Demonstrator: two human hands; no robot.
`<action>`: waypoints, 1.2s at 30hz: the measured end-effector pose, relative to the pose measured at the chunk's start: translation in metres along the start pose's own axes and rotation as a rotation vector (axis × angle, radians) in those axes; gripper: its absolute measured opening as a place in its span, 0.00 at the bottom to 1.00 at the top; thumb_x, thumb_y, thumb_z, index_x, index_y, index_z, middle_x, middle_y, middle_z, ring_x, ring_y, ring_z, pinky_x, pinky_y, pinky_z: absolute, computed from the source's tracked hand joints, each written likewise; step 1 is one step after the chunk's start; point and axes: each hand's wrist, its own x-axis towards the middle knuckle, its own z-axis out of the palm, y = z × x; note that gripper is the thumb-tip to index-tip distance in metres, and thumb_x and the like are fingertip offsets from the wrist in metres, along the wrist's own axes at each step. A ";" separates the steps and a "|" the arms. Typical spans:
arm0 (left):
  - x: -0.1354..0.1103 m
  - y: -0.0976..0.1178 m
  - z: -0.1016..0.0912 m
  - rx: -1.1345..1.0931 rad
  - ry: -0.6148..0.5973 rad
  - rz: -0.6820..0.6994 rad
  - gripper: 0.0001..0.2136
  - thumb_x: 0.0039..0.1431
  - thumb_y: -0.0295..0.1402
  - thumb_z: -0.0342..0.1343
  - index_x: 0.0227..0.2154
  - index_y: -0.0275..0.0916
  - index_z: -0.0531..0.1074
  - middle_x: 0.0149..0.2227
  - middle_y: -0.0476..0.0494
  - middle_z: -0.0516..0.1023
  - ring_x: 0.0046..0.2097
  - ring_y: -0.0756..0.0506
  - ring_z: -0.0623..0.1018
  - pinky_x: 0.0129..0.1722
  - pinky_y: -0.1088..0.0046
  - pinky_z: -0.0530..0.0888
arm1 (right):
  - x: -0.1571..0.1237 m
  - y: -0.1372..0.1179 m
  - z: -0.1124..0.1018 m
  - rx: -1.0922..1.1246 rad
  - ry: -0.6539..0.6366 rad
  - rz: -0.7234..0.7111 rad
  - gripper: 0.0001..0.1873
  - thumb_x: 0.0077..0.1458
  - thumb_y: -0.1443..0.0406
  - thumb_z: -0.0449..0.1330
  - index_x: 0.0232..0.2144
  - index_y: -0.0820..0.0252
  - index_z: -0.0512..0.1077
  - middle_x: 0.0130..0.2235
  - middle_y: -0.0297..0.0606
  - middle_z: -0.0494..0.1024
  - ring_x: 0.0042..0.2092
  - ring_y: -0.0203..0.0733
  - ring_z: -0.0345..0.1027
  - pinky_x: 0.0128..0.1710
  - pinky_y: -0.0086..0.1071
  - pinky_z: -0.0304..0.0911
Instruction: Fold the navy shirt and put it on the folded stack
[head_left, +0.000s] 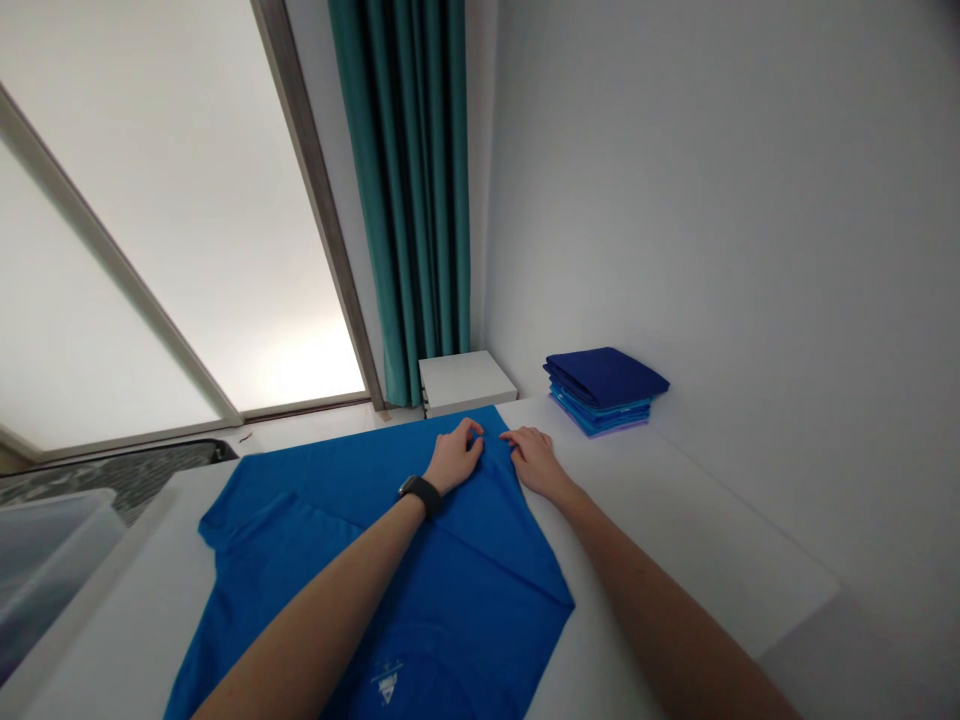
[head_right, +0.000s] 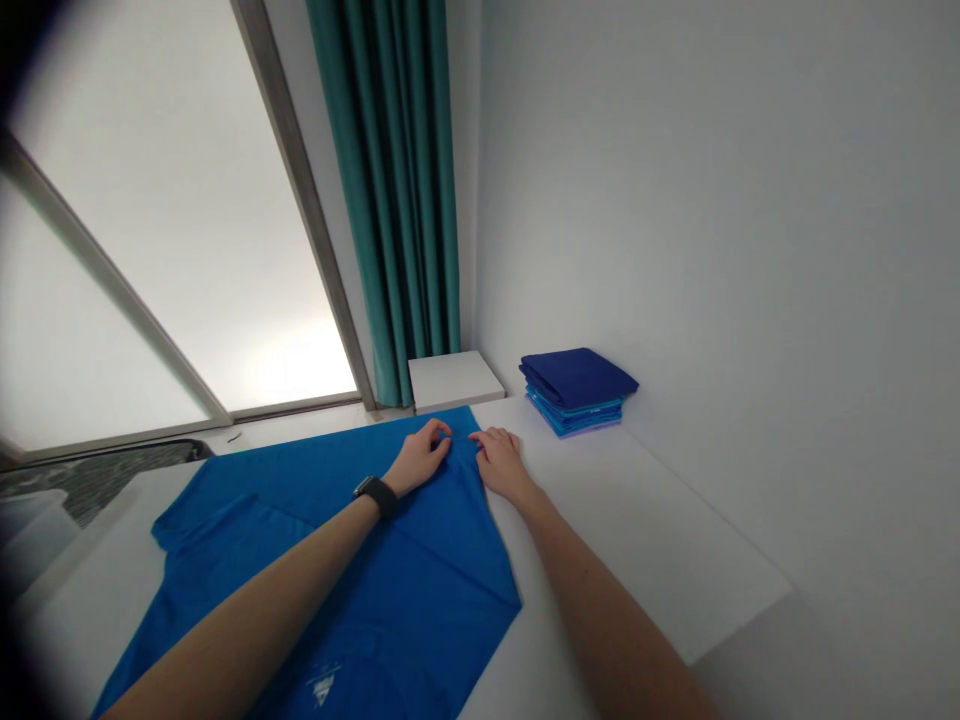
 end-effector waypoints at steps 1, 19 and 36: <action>0.000 0.000 0.001 0.003 0.004 0.003 0.10 0.63 0.33 0.46 0.45 0.40 0.66 0.30 0.51 0.75 0.33 0.47 0.75 0.40 0.69 0.67 | -0.001 0.001 0.001 -0.031 0.009 -0.009 0.19 0.55 0.74 0.49 0.45 0.55 0.71 0.43 0.39 0.74 0.49 0.44 0.63 0.52 0.40 0.50; -0.005 0.003 0.003 0.288 -0.073 0.130 0.13 0.68 0.34 0.42 0.53 0.46 0.63 0.51 0.42 0.74 0.43 0.42 0.78 0.38 0.69 0.70 | -0.004 0.002 0.002 -0.094 0.049 -0.017 0.11 0.60 0.70 0.52 0.44 0.55 0.69 0.43 0.38 0.73 0.47 0.45 0.62 0.48 0.38 0.51; -0.008 -0.009 0.008 0.098 0.052 0.151 0.09 0.65 0.32 0.45 0.40 0.46 0.71 0.43 0.48 0.77 0.44 0.46 0.77 0.43 0.71 0.71 | -0.004 0.017 -0.010 -0.013 0.040 0.053 0.09 0.61 0.68 0.52 0.39 0.56 0.72 0.42 0.37 0.73 0.47 0.41 0.63 0.48 0.33 0.52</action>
